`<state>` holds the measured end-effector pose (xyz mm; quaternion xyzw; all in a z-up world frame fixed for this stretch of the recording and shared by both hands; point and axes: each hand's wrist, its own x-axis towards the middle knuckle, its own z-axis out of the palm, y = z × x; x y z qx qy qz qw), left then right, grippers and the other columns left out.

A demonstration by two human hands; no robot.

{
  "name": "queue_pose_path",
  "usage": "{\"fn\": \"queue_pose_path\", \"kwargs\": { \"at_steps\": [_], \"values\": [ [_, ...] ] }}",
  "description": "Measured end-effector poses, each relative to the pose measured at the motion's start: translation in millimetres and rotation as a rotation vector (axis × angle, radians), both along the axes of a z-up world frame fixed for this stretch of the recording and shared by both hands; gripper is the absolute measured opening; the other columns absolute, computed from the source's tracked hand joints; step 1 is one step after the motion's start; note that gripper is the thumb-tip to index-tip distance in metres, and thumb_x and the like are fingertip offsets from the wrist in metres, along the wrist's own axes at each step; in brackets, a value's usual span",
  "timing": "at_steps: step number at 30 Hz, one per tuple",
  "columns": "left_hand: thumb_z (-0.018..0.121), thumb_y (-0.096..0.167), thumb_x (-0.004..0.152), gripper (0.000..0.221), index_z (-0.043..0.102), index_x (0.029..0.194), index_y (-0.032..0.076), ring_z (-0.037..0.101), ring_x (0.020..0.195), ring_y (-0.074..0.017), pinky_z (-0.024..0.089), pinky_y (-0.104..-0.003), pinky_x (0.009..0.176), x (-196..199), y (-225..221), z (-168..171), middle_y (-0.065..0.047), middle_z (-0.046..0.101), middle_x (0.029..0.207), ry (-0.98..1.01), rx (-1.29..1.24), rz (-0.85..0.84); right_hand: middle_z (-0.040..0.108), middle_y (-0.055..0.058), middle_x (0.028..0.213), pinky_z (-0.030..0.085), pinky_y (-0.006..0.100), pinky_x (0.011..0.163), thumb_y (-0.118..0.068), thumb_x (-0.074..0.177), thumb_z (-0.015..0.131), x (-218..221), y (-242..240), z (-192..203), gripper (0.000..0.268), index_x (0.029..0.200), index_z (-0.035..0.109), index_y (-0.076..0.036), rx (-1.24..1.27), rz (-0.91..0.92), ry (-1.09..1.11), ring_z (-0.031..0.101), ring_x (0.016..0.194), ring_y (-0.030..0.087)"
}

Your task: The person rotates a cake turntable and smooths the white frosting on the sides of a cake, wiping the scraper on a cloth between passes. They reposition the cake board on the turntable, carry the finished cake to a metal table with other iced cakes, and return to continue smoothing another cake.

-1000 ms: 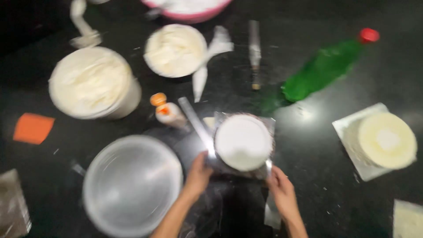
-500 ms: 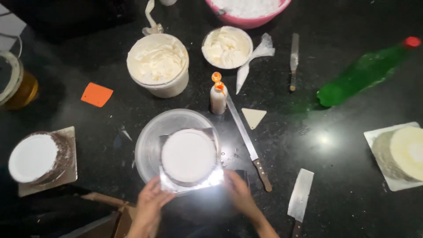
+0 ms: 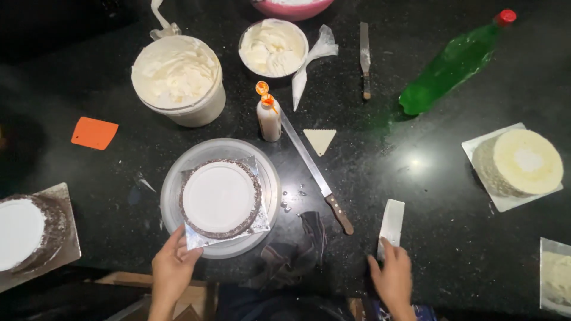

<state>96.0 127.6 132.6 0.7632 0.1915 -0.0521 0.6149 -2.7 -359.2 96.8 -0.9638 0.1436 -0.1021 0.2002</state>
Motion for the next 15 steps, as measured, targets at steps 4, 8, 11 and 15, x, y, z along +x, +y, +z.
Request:
{"fn": "queue_pose_path", "kwargs": {
  "at_steps": [4,8,11,15],
  "values": [
    [0.073,-0.006,0.082,0.063,0.054,0.142,-0.005,0.073,0.093,-0.0192,0.058,-0.03,0.082,6.8,0.7,29.4,-0.018,0.075,0.112,0.0,0.193,-0.001,0.06,0.021,0.107,0.054,0.048,0.078,-0.024,0.078,0.076,-37.4,-25.6,-34.1,0.073,0.145,0.05,-0.017,0.029,-0.157,0.278,0.064,0.091,0.041],
    [0.079,0.001,0.088,0.042,0.065,0.127,-0.008,0.072,0.088,-0.0194,0.056,-0.029,0.082,3.8,23.9,7.6,-0.018,0.075,0.099,-0.106,0.516,0.023,0.062,0.018,0.099,0.053,0.046,0.071,-0.021,0.089,0.065,-64.1,-24.6,-53.1,0.062,0.149,0.048,-0.014,0.219,-0.308,0.232,0.064,0.08,0.037],
    [0.079,0.006,0.092,0.04,0.063,0.125,-0.009,0.07,0.087,-0.024,0.057,-0.031,0.079,18.7,51.5,-39.8,-0.022,0.07,0.102,-0.215,0.473,0.06,0.063,0.013,0.081,0.05,0.039,0.057,-0.02,0.095,0.058,-60.8,-10.3,-43.4,0.045,0.138,0.052,-0.008,0.671,-0.51,0.093,0.061,0.064,0.028],
    [0.063,0.011,0.1,0.048,0.048,0.142,-0.007,0.07,0.098,-0.0294,0.061,-0.042,0.082,13.5,90.2,-88.3,-0.027,0.062,0.123,-0.048,0.013,0.142,0.059,0.01,0.064,0.041,0.031,0.041,-0.024,0.104,0.057,-96.6,38.2,-30.2,0.031,0.114,0.055,0.005,1.295,-0.621,0.04,0.054,0.045,0.019]
  ]
}}
